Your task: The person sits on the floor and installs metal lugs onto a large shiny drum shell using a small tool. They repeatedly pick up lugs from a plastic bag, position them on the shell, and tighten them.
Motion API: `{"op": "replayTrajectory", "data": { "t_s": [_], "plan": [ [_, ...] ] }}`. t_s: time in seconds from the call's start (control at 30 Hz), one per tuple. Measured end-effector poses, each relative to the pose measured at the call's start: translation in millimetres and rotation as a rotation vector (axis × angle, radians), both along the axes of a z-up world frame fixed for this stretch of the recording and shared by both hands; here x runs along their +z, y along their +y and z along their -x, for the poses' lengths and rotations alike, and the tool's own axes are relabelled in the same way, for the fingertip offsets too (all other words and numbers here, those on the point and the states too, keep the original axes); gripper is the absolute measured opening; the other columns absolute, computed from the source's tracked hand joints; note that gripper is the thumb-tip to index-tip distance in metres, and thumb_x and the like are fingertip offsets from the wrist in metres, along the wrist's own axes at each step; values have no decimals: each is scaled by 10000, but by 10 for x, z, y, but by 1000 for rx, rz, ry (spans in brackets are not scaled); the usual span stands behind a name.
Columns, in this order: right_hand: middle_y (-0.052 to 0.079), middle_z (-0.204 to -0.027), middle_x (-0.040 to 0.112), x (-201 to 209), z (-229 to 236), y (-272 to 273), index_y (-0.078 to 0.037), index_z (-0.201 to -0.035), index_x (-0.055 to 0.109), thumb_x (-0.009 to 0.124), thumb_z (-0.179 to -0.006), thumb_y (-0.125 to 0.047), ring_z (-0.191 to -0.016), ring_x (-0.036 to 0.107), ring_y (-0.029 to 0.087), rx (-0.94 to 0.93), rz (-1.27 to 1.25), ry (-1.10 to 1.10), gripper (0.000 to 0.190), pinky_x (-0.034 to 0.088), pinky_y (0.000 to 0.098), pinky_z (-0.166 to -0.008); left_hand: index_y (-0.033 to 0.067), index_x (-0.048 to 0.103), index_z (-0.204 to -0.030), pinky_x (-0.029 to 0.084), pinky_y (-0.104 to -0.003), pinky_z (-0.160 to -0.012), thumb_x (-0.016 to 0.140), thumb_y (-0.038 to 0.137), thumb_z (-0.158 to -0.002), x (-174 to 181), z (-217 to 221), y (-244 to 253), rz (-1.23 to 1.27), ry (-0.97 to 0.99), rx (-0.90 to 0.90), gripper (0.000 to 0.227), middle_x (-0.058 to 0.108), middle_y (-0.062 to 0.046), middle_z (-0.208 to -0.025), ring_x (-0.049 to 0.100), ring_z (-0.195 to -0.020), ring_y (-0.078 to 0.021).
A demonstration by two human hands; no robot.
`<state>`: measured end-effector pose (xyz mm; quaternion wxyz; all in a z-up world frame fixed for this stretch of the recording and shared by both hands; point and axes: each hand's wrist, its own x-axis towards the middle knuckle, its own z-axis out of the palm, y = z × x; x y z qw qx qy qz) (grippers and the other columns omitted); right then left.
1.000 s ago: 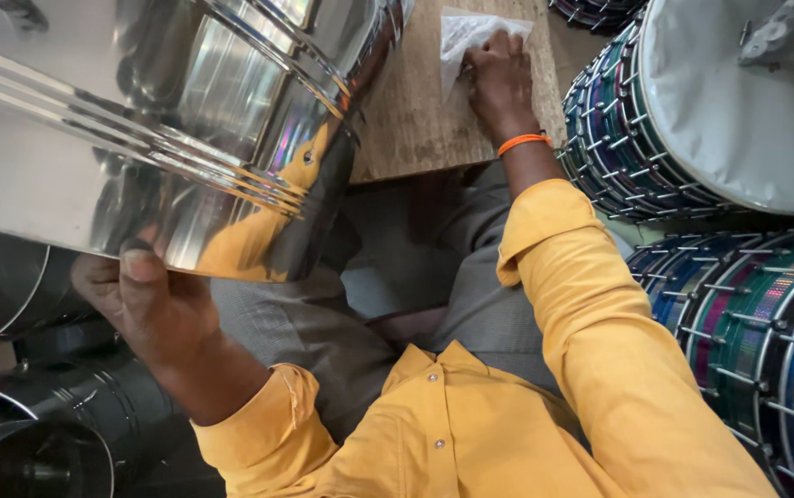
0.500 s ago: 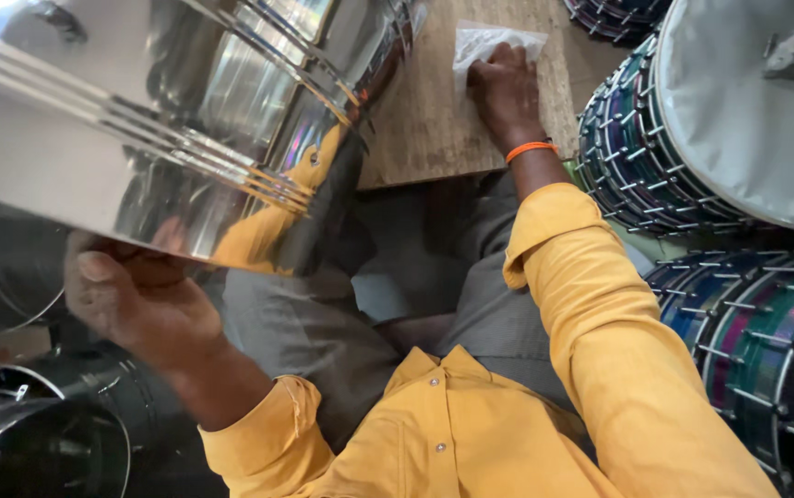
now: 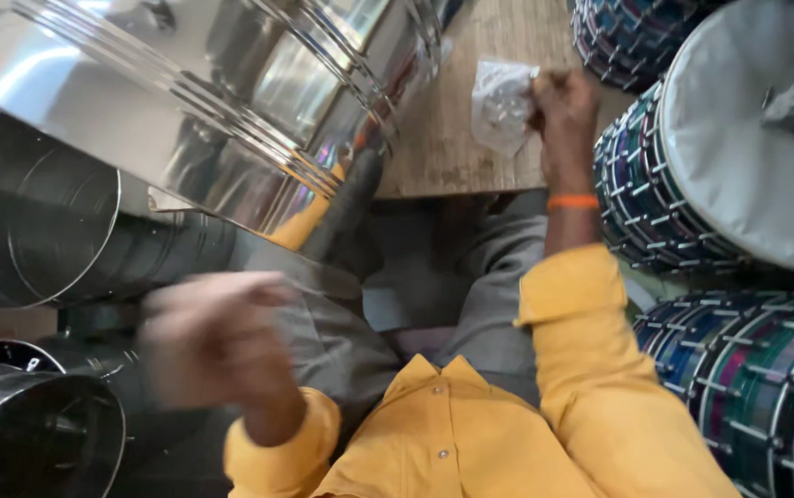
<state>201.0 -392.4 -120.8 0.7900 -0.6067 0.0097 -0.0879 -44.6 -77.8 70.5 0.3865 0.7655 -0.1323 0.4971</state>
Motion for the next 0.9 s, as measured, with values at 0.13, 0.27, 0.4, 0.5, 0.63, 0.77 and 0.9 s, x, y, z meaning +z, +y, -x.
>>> {"op": "replayTrajectory", "data": {
  "t_s": [0.13, 0.27, 0.4, 0.5, 0.63, 0.77, 0.9],
  "plan": [
    [98, -908, 696, 199, 620, 83, 45, -1053, 664, 698, -983, 51, -691, 650, 155, 280, -117, -109, 78, 553, 286, -624, 81, 635, -1317, 569, -262, -730, 794, 5, -927, -137, -204, -653, -60, 423, -346, 428, 681, -83, -1111, 689, -850, -152],
    [103, -893, 717, 477, 873, 142, 32, -1010, 662, 742, -870, 40, -692, 682, 153, 589, 18, -17, 162, 569, 276, -579, 59, 628, -1309, 566, -253, -699, 791, 39, -901, -311, -445, -817, 13, 531, -447, 439, 663, -100, -1045, 692, -822, -188],
    [90, -849, 728, 624, 904, 224, 0, -993, 647, 768, -854, 2, -635, 688, 146, 769, -32, 26, 184, 563, 258, -539, 93, 683, -1181, 556, -264, -691, 795, 37, -924, -428, -468, -749, 19, 546, -484, 286, 682, -68, -984, 695, -769, -167],
    [87, -823, 730, 627, 892, 326, -5, -991, 656, 766, -873, -15, -649, 696, 132, 824, -13, 38, 162, 566, 253, -531, 72, 687, -1154, 565, -261, -681, 790, 51, -917, -454, -454, -714, 94, 597, -514, 259, 686, -65, -966, 707, -769, -149],
    [80, -830, 721, 588, 921, 346, 2, -985, 661, 776, -880, -28, -653, 689, 111, 809, -20, 48, 158, 549, 234, -527, 47, 680, -1118, 568, -263, -668, 798, 77, -896, -492, -473, -708, 120, 657, -446, 253, 679, -66, -920, 708, -764, -139],
    [91, -814, 746, 588, 944, 319, 15, -972, 688, 781, -887, -34, -605, 668, 99, 788, -9, 32, 135, 519, 210, -509, 49, 696, -1069, 571, -269, -657, 800, 75, -903, -521, -498, -717, 96, 654, -430, 198, 701, -74, -912, 724, -736, -149],
    [92, -824, 752, 673, 976, 369, 39, -1019, 739, 746, -909, -38, -658, 687, 107, 748, 72, 60, 134, 535, 220, -533, 48, 678, -1059, 551, -292, -649, 793, 81, -907, -486, -484, -688, 42, 533, -358, 193, 689, -95, -917, 711, -746, -197]
  ]
}}
